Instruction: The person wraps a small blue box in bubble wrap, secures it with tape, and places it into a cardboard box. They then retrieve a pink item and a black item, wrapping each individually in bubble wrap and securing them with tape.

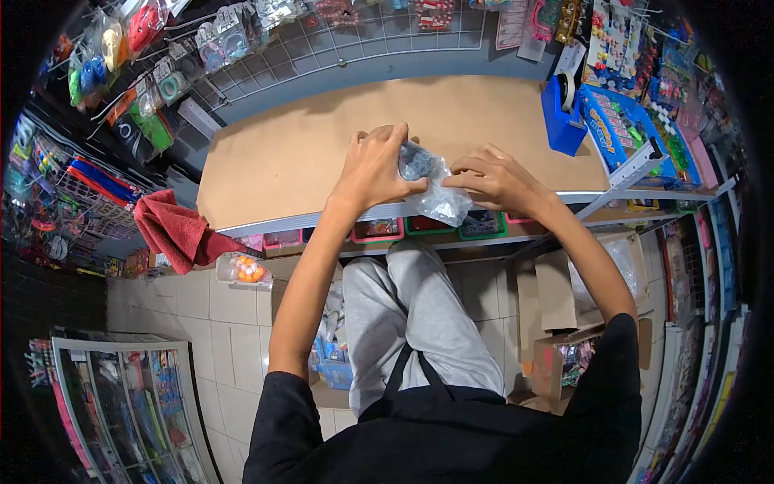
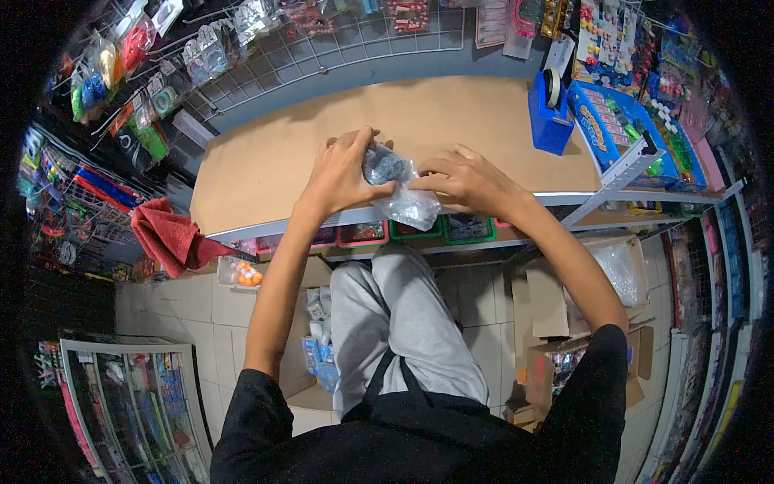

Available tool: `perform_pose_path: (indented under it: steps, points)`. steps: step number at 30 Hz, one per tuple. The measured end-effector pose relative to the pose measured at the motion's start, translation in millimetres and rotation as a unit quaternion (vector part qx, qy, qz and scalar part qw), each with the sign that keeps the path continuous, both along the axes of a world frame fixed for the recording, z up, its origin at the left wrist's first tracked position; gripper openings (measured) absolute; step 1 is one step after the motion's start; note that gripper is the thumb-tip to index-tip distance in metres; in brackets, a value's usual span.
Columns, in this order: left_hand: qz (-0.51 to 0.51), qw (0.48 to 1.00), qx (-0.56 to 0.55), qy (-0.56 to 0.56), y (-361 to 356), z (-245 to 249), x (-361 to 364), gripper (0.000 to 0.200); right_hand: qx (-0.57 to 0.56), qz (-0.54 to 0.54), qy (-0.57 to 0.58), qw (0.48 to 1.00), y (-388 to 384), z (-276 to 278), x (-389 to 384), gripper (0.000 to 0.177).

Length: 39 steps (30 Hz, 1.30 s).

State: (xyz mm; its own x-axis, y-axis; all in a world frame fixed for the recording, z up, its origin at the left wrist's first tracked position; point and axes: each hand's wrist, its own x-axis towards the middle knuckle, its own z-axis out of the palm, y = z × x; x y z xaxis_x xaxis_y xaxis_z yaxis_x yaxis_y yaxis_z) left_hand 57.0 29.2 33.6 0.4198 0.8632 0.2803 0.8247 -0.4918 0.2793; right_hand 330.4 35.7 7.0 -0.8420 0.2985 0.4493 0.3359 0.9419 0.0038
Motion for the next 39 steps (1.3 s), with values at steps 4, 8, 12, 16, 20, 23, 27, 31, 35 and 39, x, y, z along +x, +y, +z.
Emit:
perform_pose_path:
  steps: [4,8,12,16,20,23,27,31,35,39]
  points:
    - [-0.033,0.998,0.045,-0.027,6,-10,0,0.075,0.028,0.016,0.006,0.999,5,3,-9,0.045]
    - [-0.052,0.993,0.104,-0.037,7,-18,-2,0.066,0.032,0.051,-0.015,0.998,10,0,-13,0.038]
    - [-0.054,0.995,0.081,-0.016,5,-18,-7,0.073,0.018,0.091,0.075,0.993,8,13,-24,0.038]
    - [-0.070,0.990,0.123,-0.011,7,-22,-9,0.063,-0.102,0.080,0.060,0.990,9,3,-21,0.038]
    - [-0.057,0.992,0.108,-0.012,5,-21,-8,0.055,-0.047,0.093,0.047,0.993,-1,-2,-22,0.034]
    - [-0.062,0.989,0.134,-0.030,9,-27,-7,0.053,-0.051,0.098,0.020,0.994,-7,1,-22,0.029]
    - [-0.051,0.995,0.085,-0.031,4,-20,-5,0.050,-0.114,0.121,0.053,0.985,-4,6,-33,0.036]
    - [-0.070,0.990,0.118,0.010,2,-20,-7,0.046,-0.216,0.128,0.121,0.960,8,3,-39,0.040]
    - [-0.084,0.992,0.097,0.006,4,-20,-10,0.038,-0.301,0.084,0.189,0.931,8,3,-47,0.030]
    - [-0.093,0.993,0.076,-0.014,9,-24,-14,0.039,-0.300,0.025,0.245,0.922,15,-8,-56,0.025]
